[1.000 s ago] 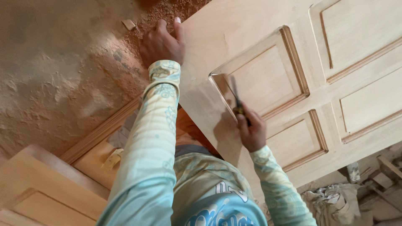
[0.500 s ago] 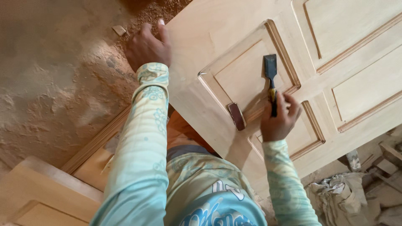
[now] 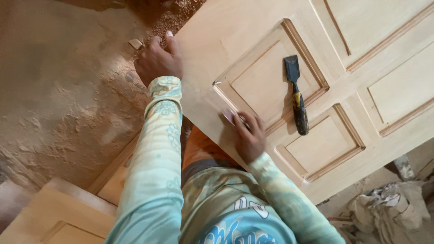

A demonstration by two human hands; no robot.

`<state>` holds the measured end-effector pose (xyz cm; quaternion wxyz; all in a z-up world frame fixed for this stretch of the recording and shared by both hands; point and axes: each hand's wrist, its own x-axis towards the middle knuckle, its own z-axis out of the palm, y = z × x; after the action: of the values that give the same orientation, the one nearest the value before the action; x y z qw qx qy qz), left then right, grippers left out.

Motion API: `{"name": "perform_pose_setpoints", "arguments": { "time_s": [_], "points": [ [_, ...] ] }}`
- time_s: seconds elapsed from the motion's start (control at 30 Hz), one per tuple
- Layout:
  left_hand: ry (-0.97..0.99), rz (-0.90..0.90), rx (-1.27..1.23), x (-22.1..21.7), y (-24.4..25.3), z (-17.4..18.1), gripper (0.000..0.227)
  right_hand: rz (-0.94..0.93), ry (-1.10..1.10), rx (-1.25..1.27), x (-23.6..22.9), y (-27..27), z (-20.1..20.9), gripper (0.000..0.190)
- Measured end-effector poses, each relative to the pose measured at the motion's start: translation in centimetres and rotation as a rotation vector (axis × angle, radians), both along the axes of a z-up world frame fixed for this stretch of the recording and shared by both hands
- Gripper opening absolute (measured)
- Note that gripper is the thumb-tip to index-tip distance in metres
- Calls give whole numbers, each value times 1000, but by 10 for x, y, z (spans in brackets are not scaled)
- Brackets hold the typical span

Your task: The person uses a chisel to remove wood from the edges and corners of a wooden door panel. They repeatedly scrape and carve along the panel's raised frames and corners, then wipe away wood shavings with their hand.

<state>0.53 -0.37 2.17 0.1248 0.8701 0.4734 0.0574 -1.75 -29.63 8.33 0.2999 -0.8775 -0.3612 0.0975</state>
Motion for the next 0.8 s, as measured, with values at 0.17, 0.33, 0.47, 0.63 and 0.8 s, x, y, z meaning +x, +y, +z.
{"name": "perform_pose_setpoints", "arguments": {
  "time_s": [0.17, 0.33, 0.47, 0.63, 0.8],
  "points": [
    [28, 14, -11, -2, 0, -8, 48, -77, 20, 102, 4, 51, -22, 49],
    [3, -2, 12, -2, 4, -10, 49, -10, -6, -15, 29, 49, -13, 53],
    [5, 41, -52, -2, 3, -10, 49, 143, -2, -12, 33, 48, -15, 54],
    [8, 20, -77, 1, 4, -7, 50, 86, -23, 26, 28, 52, -8, 62],
    [18, 14, 16, 6, -1, -2, 47, 97, 14, -55, 34, 51, -3, 58]
  ]
}}
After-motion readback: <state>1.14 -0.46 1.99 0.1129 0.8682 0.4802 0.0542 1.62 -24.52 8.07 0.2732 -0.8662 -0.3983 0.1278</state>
